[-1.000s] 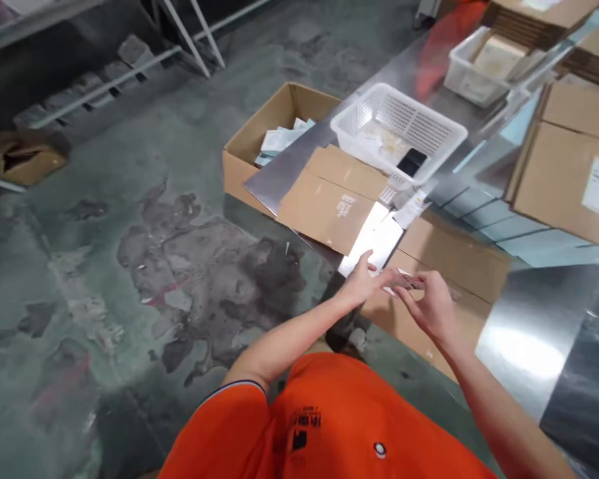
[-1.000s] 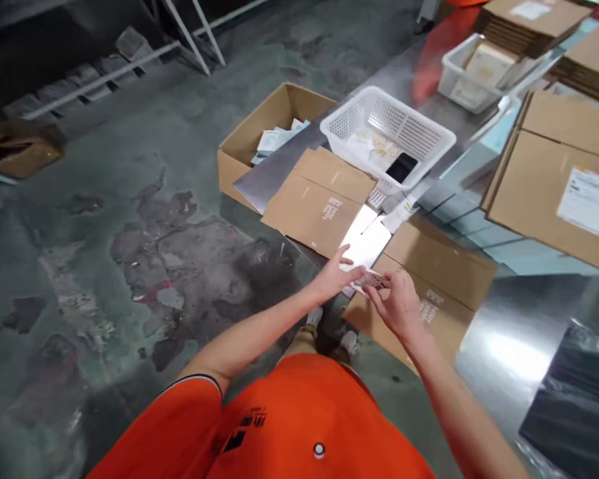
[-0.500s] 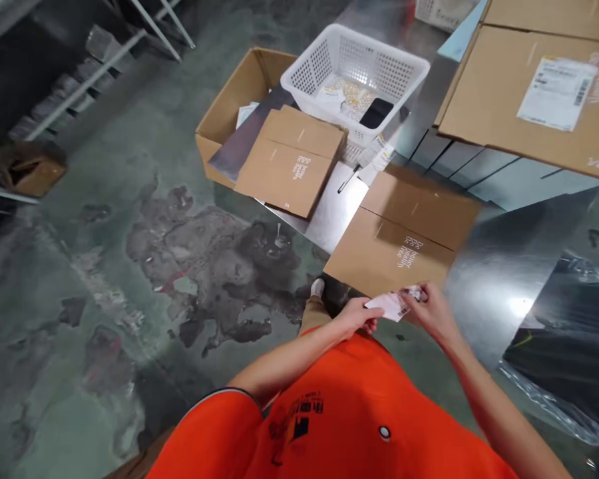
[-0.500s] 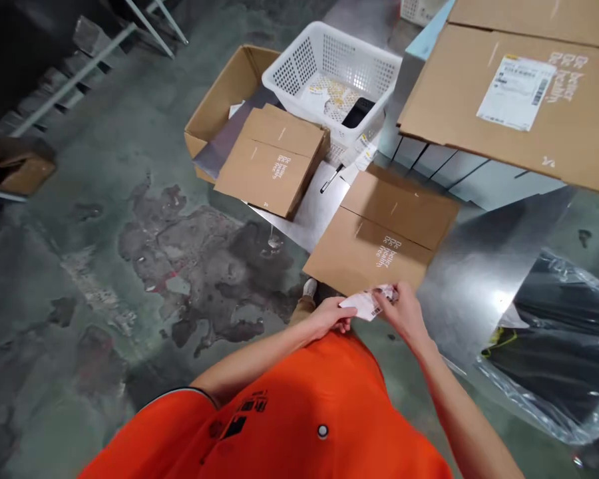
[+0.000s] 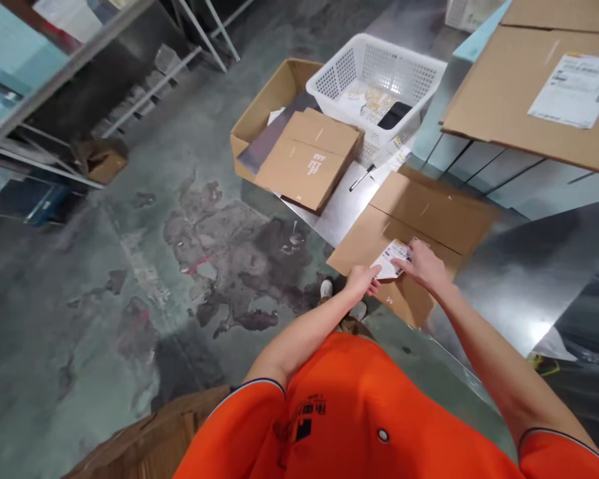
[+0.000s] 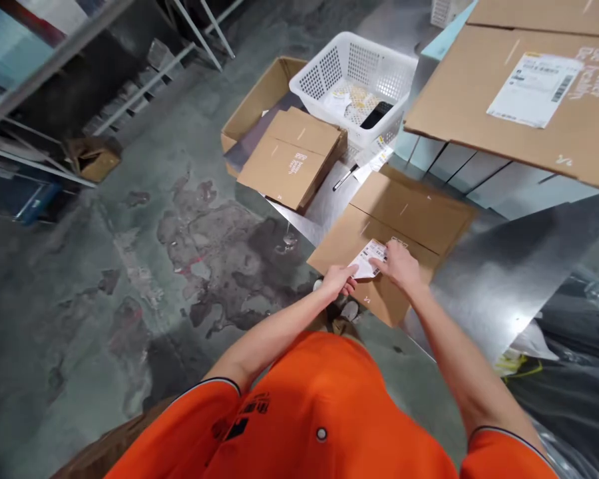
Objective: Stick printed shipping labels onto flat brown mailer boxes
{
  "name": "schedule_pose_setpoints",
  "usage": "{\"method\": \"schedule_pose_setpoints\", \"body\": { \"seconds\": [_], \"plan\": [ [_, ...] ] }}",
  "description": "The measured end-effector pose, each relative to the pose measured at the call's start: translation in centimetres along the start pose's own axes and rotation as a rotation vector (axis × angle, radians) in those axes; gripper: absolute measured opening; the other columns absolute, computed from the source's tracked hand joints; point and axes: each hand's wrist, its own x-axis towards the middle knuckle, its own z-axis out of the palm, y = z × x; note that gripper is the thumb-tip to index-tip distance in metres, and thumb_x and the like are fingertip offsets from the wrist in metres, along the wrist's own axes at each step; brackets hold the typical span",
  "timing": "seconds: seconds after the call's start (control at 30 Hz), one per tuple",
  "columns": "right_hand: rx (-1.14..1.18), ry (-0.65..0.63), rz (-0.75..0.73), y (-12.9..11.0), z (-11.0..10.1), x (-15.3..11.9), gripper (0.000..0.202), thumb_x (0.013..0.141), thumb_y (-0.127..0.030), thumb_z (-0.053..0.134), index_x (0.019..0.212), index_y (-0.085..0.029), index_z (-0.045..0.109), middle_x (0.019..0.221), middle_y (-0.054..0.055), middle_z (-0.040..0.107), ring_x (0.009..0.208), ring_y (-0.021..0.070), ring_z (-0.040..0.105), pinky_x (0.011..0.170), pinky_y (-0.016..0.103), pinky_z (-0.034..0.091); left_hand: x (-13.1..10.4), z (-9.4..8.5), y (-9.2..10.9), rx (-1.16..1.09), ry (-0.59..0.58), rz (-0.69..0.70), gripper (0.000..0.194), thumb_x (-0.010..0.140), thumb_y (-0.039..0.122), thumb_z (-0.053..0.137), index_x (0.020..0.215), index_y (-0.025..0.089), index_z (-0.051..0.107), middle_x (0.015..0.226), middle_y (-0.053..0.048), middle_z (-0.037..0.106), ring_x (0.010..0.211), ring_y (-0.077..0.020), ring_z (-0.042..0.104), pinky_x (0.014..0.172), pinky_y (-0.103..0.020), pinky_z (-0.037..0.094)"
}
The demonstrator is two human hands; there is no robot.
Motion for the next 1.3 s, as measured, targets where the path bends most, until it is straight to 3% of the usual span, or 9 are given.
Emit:
{"method": "schedule_pose_setpoints", "body": {
  "seconds": [0.3, 0.43, 0.53, 0.63, 0.73, 0.93, 1.07, 1.23, 1.3],
  "plan": [
    [-0.103, -0.048, 0.04, -1.6, 0.1, 0.4, 0.059, 0.089, -0.065, 0.052, 0.117, -0.013, 0.054, 0.109, 0.022, 0.063, 0.099, 0.035, 0.062, 0.073, 0.042, 0.049, 0.7, 0.1, 1.1, 0.43, 0.114, 0.059, 0.029, 0.089, 0.031, 0.061, 0.071, 0.01, 0.067, 0.069, -0.014, 0.07, 0.071, -0.025, 0.07, 0.065, -0.031, 0.053],
    [-0.105, 0.059, 0.174, 0.2, -1.1, 0.7, 0.08, 0.082, -0.067, 0.062, 0.137, -0.011, 0.046, 0.122, 0.03, 0.057, 0.103, 0.0413, 0.061, 0.076, 0.048, 0.05, -0.1, -1.1, 1.6, 0.73, 0.245, 0.173, 0.03, 0.079, 0.039, 0.076, 0.092, 0.012, 0.071, 0.1, -0.02, 0.073, 0.113, -0.035, 0.065, 0.09, -0.037, 0.051],
    [-0.058, 0.202, 0.208, 0.7, -1.5, -0.6, 0.059, 0.093, -0.052, 0.051, 0.136, -0.011, 0.05, 0.116, 0.027, 0.061, 0.103, 0.0383, 0.062, 0.078, 0.047, 0.05, -0.9, -1.5, 0.9, 1.088, 0.281, 0.457, 0.037, 0.086, 0.036, 0.069, 0.114, 0.013, 0.066, 0.116, -0.021, 0.069, 0.12, -0.0348, 0.061, 0.097, -0.043, 0.048],
    [0.043, 0.181, -0.179, -1.1, 0.1, -2.4, 0.042, 0.1, -0.038, 0.034, 0.121, -0.015, 0.062, 0.112, 0.019, 0.066, 0.106, 0.0306, 0.061, 0.087, 0.044, 0.049, -1.3, -1.2, -0.9, 1.337, 0.074, 0.903, 0.052, 0.088, 0.037, 0.066, 0.131, 0.009, 0.058, 0.138, -0.024, 0.057, 0.138, -0.036, 0.046, 0.114, -0.05, 0.033],
    [0.074, 0.095, -0.451, -2.6, 2.7, -2.5, 0.047, 0.101, -0.036, 0.03, 0.129, -0.013, 0.06, 0.135, 0.018, 0.059, 0.13, 0.0312, 0.05, 0.108, 0.049, 0.039, -1.0, -1.3, -3.3, 1.442, -0.121, 1.105, 0.074, 0.085, 0.05, 0.066, 0.143, 0.006, 0.05, 0.148, -0.026, 0.048, 0.147, -0.04, 0.032, 0.122, -0.055, 0.02],
    [-0.085, 0.046, -0.482, 0.1, 4.3, 0.4, 0.061, 0.102, -0.043, 0.03, 0.151, -0.008, 0.039, 0.159, 0.016, 0.035, 0.149, 0.0333, 0.025, 0.121, 0.055, 0.015, -0.7, -3.5, -6.2, 1.478, -0.372, 1.238, 0.07, 0.085, 0.036, 0.065, 0.151, 0.027, 0.042, 0.163, -0.01, 0.032, 0.151, -0.046, 0.017, 0.119, -0.068, 0.015],
    [-0.11, 0.088, -0.43, -0.4, 3.8, 0.1, 0.06, 0.102, -0.041, 0.028, 0.151, -0.007, 0.04, 0.159, 0.017, 0.035, 0.149, 0.0332, 0.024, 0.122, 0.054, 0.015, -1.2, -6.2, -5.5, 1.394, -0.491, 1.224, 0.06, 0.088, 0.035, 0.061, 0.146, 0.023, 0.049, 0.158, -0.009, 0.043, 0.149, -0.0393, 0.028, 0.122, -0.059, 0.017],
    [-0.101, 0.295, 0.025, -5.8, 5.7, -1.5, 0.07, 0.099, -0.045, 0.037, 0.15, 0.003, 0.036, 0.156, 0.031, 0.03, 0.147, 0.0442, 0.02, 0.115, 0.066, 0.017, 0.2, -10.7, -3.1, 0.993, 0.249, 0.745, 0.051, 0.095, 0.032, 0.05, 0.143, 0.014, 0.047, 0.142, -0.019, 0.055, 0.134, -0.0292, 0.05, 0.115, -0.045, 0.036],
    [-0.102, 0.321, 0.118, -7.5, 6.8, -1.5, 0.074, 0.098, -0.048, 0.039, 0.151, 0.004, 0.033, 0.157, 0.033, 0.025, 0.148, 0.0465, 0.018, 0.114, 0.068, 0.017, 1.4, -11.7, -2.2, 0.862, 0.349, 0.55, 0.056, 0.092, 0.03, 0.056, 0.144, 0.012, 0.045, 0.132, -0.02, 0.059, 0.123, -0.0285, 0.058, 0.106, -0.041, 0.044]
  ]
}}
